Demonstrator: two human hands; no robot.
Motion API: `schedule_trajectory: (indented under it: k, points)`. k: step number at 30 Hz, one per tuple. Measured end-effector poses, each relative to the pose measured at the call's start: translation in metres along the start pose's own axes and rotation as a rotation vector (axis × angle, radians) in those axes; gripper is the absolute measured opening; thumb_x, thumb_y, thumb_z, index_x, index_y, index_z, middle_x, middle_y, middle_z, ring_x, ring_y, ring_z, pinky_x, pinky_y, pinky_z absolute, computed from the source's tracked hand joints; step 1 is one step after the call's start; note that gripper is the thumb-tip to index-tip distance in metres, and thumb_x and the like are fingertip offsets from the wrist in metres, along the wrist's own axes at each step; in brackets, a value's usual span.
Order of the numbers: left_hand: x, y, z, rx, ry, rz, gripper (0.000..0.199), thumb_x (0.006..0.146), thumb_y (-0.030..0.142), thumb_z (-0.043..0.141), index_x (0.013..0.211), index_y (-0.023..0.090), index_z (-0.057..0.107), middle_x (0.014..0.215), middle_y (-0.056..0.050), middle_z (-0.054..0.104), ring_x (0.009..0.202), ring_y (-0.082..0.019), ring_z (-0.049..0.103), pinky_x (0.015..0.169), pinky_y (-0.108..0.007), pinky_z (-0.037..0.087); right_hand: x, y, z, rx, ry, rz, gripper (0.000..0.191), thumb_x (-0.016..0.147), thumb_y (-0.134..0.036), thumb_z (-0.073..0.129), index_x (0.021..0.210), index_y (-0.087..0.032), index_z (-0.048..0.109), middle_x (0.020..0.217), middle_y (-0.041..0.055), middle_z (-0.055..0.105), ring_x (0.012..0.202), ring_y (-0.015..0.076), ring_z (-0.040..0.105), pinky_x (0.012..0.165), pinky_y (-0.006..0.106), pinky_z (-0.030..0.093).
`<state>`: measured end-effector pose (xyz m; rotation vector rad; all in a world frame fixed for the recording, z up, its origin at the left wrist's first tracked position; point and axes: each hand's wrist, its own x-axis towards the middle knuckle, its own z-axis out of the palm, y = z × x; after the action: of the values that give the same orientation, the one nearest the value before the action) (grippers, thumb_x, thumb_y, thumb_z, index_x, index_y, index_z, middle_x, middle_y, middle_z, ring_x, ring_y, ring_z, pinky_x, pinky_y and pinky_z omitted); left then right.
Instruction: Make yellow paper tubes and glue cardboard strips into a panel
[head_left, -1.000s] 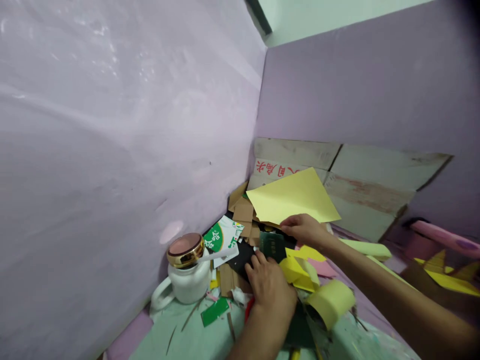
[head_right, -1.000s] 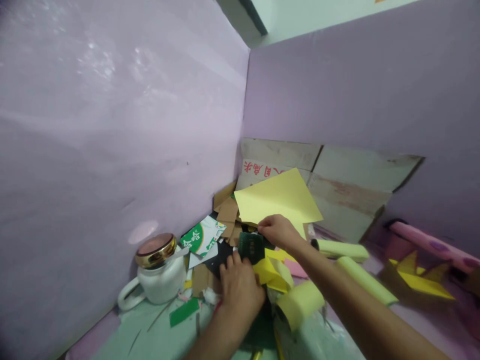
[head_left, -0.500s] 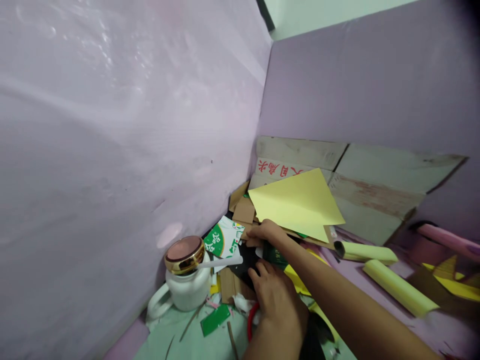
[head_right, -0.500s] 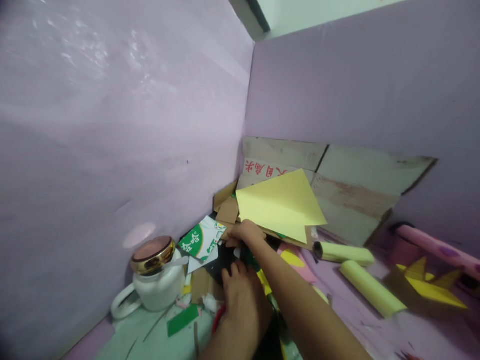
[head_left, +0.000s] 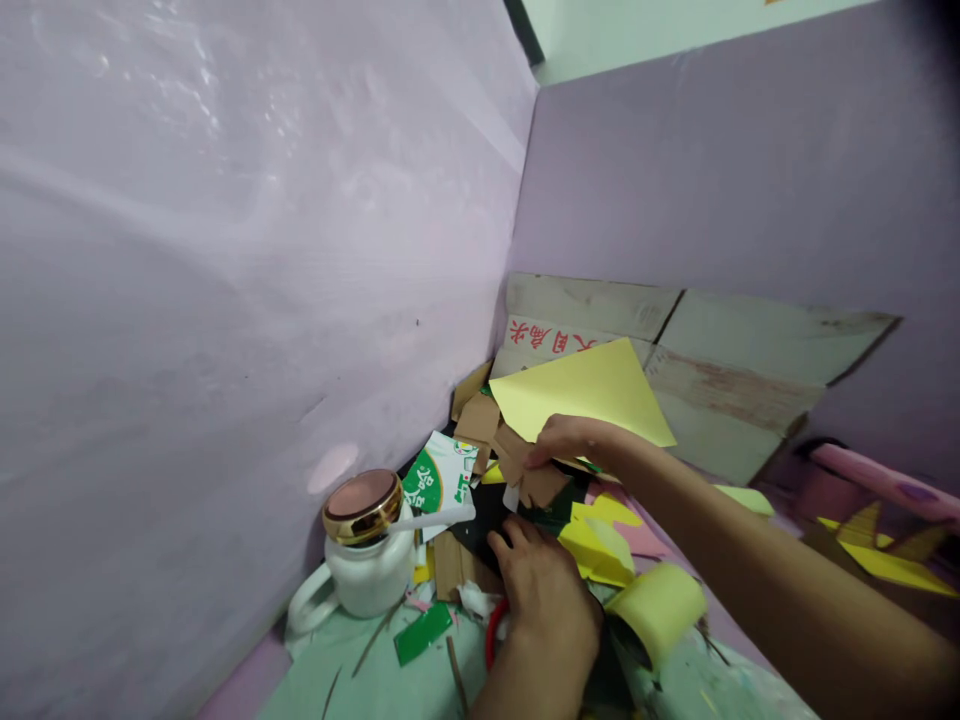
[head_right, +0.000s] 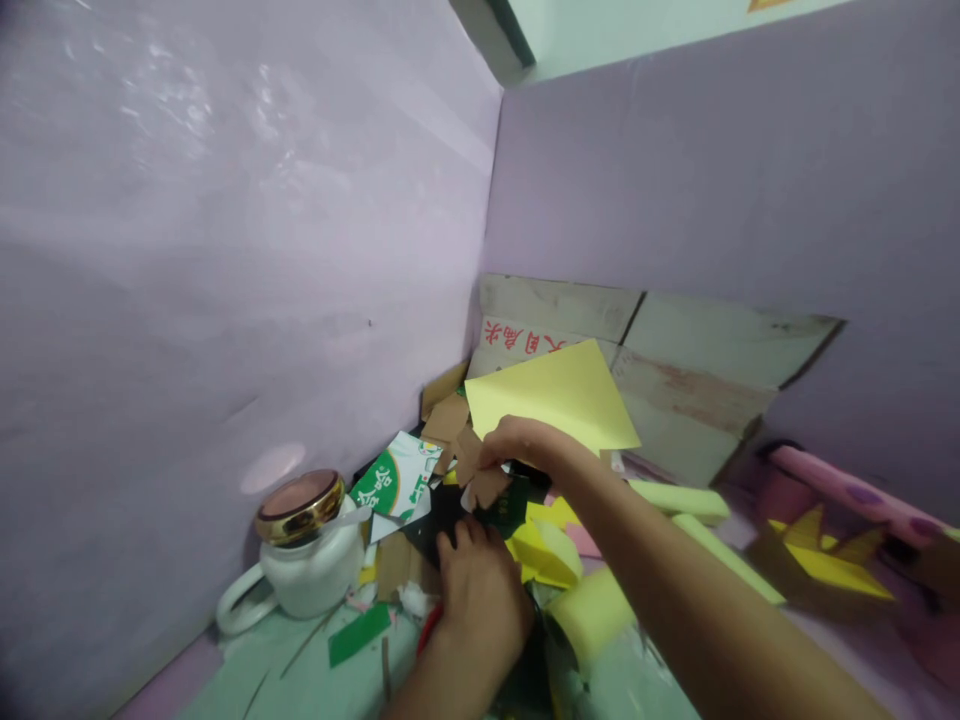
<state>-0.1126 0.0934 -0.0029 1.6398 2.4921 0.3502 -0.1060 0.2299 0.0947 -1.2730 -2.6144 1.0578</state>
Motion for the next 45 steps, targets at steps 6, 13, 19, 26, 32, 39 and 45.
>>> schedule_trajectory:
  k: [6, 13, 19, 26, 32, 39, 45]
  points:
    - [-0.005, -0.005, -0.022, -0.029, 0.063, -0.025, 0.04, 0.076, 0.03, 0.049, 0.103, 0.005, 0.064, 0.102, -0.022, 0.063, 0.095, -0.035, 0.053, 0.08, -0.048, 0.036, -0.068, 0.023, -0.016, 0.253, 0.029, -0.018, 0.029, 0.064, -0.034, 0.07, 0.051, -0.016, 0.051, 0.043, -0.0067, 0.044, 0.044, 0.0077, 0.043, 0.044, 0.021, 0.036]
    - [-0.045, 0.029, -0.041, -0.071, 0.061, 0.356, 0.055, 0.079, 0.041, 0.048, 0.128, 0.016, 0.049, 0.136, -0.015, 0.045, 0.126, -0.033, 0.033, 0.102, -0.049, 0.021, -0.157, 0.062, -0.011, 0.609, 0.383, 0.007, 0.034, 0.055, -0.049, 0.064, 0.059, -0.018, 0.049, 0.048, -0.0061, 0.044, 0.043, 0.0075, 0.038, 0.043, 0.021, 0.029]
    - [-0.062, 0.047, 0.004, 0.119, 0.023, 0.616, 0.048, 0.079, 0.024, 0.047, 0.126, 0.026, 0.052, 0.147, -0.011, 0.031, 0.13, -0.037, 0.028, 0.1, -0.055, 0.023, -0.261, 0.11, -0.003, 0.817, 0.663, 0.11, 0.033, 0.056, -0.047, 0.068, 0.062, -0.019, 0.052, 0.056, -0.0049, 0.049, 0.048, 0.0085, 0.042, 0.045, 0.021, 0.031]
    - [-0.033, 0.029, 0.006, 0.365, 0.268, 0.429, 0.054, 0.079, 0.011, 0.038, 0.131, 0.023, 0.045, 0.141, -0.018, 0.037, 0.126, -0.04, 0.032, 0.092, -0.06, 0.026, -0.345, 0.163, 0.049, 1.119, 0.754, 0.245, 0.031, 0.06, -0.042, 0.077, 0.068, -0.018, 0.059, 0.061, -0.0028, 0.059, 0.055, 0.0099, 0.053, 0.05, 0.019, 0.041]
    - [-0.054, 0.047, -0.009, 0.044, 0.433, 0.401, 0.041, 0.088, 0.027, 0.036, 0.121, 0.01, 0.051, 0.133, -0.02, 0.044, 0.121, -0.031, 0.04, 0.095, -0.043, 0.034, -0.363, 0.172, 0.082, 1.186, 0.623, 0.203, 0.031, 0.067, -0.04, 0.073, 0.086, -0.019, 0.062, 0.08, 0.0039, 0.068, 0.075, 0.0185, 0.064, 0.067, 0.027, 0.049]
    - [-0.095, 0.074, 0.003, -0.138, -0.236, 0.351, 0.031, 0.081, 0.042, 0.044, 0.069, 0.021, 0.063, 0.066, -0.004, 0.066, 0.066, -0.022, 0.06, 0.055, -0.028, 0.036, -0.361, 0.182, 0.103, 1.197, 0.726, 0.198, 0.03, 0.067, -0.04, 0.071, 0.082, -0.017, 0.059, 0.075, 0.0042, 0.067, 0.068, 0.019, 0.062, 0.061, 0.028, 0.049]
    - [-0.104, 0.08, 0.007, -0.008, -0.252, 0.288, 0.033, 0.072, 0.054, 0.051, 0.079, 0.023, 0.061, 0.074, -0.007, 0.067, 0.074, -0.029, 0.061, 0.056, -0.031, 0.03, -0.358, 0.177, 0.106, 1.032, 0.893, 0.356, 0.028, 0.058, -0.03, 0.06, 0.083, -0.018, 0.059, 0.065, 0.0021, 0.062, 0.052, 0.0181, 0.055, 0.039, 0.024, 0.04]
